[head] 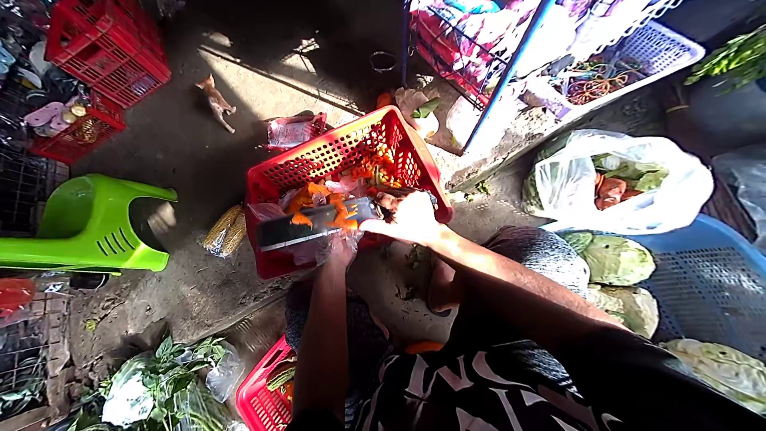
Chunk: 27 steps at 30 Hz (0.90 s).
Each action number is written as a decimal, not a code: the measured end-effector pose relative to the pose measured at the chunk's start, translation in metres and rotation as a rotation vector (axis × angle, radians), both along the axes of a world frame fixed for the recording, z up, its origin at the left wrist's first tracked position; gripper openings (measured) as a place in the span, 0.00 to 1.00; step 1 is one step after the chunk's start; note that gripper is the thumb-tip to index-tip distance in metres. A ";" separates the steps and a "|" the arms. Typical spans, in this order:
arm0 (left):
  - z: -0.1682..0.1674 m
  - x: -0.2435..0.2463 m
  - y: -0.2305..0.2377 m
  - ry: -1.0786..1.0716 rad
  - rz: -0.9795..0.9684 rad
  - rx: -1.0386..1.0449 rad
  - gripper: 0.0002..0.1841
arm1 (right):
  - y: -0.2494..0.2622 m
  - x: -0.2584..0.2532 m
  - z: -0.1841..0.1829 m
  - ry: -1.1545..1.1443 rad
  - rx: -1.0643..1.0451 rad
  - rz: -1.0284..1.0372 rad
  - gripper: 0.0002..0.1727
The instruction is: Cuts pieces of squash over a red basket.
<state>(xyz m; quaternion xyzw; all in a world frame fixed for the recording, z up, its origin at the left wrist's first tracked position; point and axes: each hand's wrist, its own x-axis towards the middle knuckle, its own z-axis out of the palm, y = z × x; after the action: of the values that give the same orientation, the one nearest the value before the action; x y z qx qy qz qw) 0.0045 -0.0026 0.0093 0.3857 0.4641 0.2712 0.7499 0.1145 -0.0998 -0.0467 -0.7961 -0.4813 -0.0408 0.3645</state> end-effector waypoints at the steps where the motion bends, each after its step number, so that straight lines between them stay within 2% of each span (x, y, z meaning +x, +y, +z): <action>1: -0.002 0.000 0.003 -0.039 -0.012 0.003 0.12 | -0.002 0.004 0.003 0.104 -0.108 -0.024 0.50; 4: -0.003 0.002 0.017 -0.216 -0.028 -0.015 0.22 | -0.002 0.023 0.014 0.369 -0.299 -0.118 0.50; 8: -0.014 -0.003 0.036 -0.325 -0.130 -0.069 0.24 | -0.004 0.029 0.018 0.649 -0.285 -0.216 0.44; 11: -0.010 -0.001 0.036 -0.275 -0.036 -0.143 0.22 | -0.009 0.018 0.025 0.498 -0.224 -0.111 0.44; 13: -0.010 -0.005 0.028 -0.248 0.008 -0.069 0.20 | -0.009 0.005 0.024 0.305 -0.134 0.019 0.50; 15: -0.014 -0.013 0.020 -0.258 -0.010 0.027 0.16 | -0.005 -0.006 0.019 0.195 -0.112 0.134 0.50; 18: -0.007 -0.011 0.022 -0.299 -0.019 0.023 0.17 | -0.002 -0.017 0.022 0.222 -0.128 0.214 0.49; 21: -0.016 -0.010 0.028 -0.367 -0.043 -0.039 0.18 | -0.001 -0.019 0.017 0.200 -0.068 0.174 0.51; 25: -0.021 -0.007 0.020 -0.250 0.029 -0.042 0.16 | -0.005 -0.015 0.021 0.237 -0.165 0.155 0.55; 27: -0.023 -0.003 0.020 -0.273 0.019 0.012 0.17 | -0.005 -0.014 0.019 0.202 -0.169 0.151 0.55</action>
<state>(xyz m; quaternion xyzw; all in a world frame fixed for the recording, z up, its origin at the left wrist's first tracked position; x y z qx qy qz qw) 0.0015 0.0179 -0.0141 0.3453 0.3595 0.3313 0.8011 0.1006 -0.1052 -0.0277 -0.7854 -0.5025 0.1079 0.3450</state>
